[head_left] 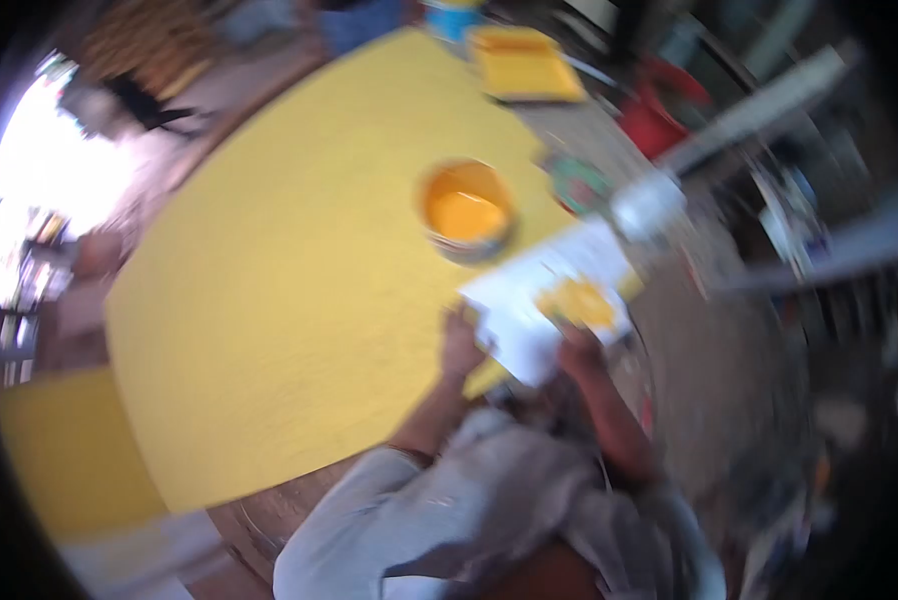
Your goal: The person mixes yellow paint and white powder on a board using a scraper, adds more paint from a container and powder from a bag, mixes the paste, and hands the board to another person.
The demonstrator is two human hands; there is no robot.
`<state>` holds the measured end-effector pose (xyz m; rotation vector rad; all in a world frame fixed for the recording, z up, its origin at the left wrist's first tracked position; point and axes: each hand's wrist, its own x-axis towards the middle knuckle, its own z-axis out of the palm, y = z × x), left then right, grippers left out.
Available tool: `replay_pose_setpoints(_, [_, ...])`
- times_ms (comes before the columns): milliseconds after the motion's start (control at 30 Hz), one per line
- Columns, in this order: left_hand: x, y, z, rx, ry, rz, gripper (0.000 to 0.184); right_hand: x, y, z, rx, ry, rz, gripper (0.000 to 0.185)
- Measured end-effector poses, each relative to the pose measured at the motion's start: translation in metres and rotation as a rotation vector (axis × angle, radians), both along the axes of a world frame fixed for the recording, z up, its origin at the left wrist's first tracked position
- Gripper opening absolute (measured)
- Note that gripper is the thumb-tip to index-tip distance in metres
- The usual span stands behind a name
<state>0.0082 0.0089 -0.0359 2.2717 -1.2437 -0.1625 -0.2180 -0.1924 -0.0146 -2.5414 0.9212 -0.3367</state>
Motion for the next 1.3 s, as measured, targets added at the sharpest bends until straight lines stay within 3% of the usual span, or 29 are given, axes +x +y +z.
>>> replay_pose_setpoints(67, [-0.003,-0.002,0.006,0.114,-0.020,-0.028,0.075,-0.006,-0.014,0.017,0.036,-0.024,0.100,0.046])
replay_pose_setpoints(167, [-0.007,-0.013,0.033,0.036,-0.014,0.017,0.071,0.031,-0.023,0.099,0.203,0.128,-0.074,0.044])
replay_pose_setpoints(367, [-0.002,0.002,0.046,0.024,-0.019,0.016,0.070,0.032,-0.010,0.057,0.166,0.134,0.034,0.043])
replay_pose_setpoints(600, [-0.006,0.002,0.039,0.027,-0.025,0.028,0.071,0.038,-0.026,0.074,0.167,0.030,0.003,0.043])
replay_pose_setpoints(833, [-0.002,-0.003,0.015,0.106,-0.018,0.029,0.075,0.022,-0.021,0.066,0.201,0.213,0.082,0.044])
replay_pose_setpoints(933, [-0.004,-0.004,0.018,0.085,-0.008,0.041,0.073,0.032,-0.027,0.066,0.158,0.084,-0.028,0.038])
replay_pose_setpoints(1000, [-0.004,-0.005,0.026,0.049,-0.043,0.041,0.070,0.038,-0.035,0.042,0.043,-0.148,0.072,0.037])
replay_pose_setpoints(1167, [-0.004,-0.010,0.035,-0.018,-0.086,0.043,0.067,0.033,-0.016,0.068,0.186,0.127,0.054,0.038])
replay_pose_setpoints(1300, [-0.005,-0.010,0.035,-0.024,-0.098,0.047,0.067,0.034,-0.039,0.073,0.155,0.060,0.001,0.038])
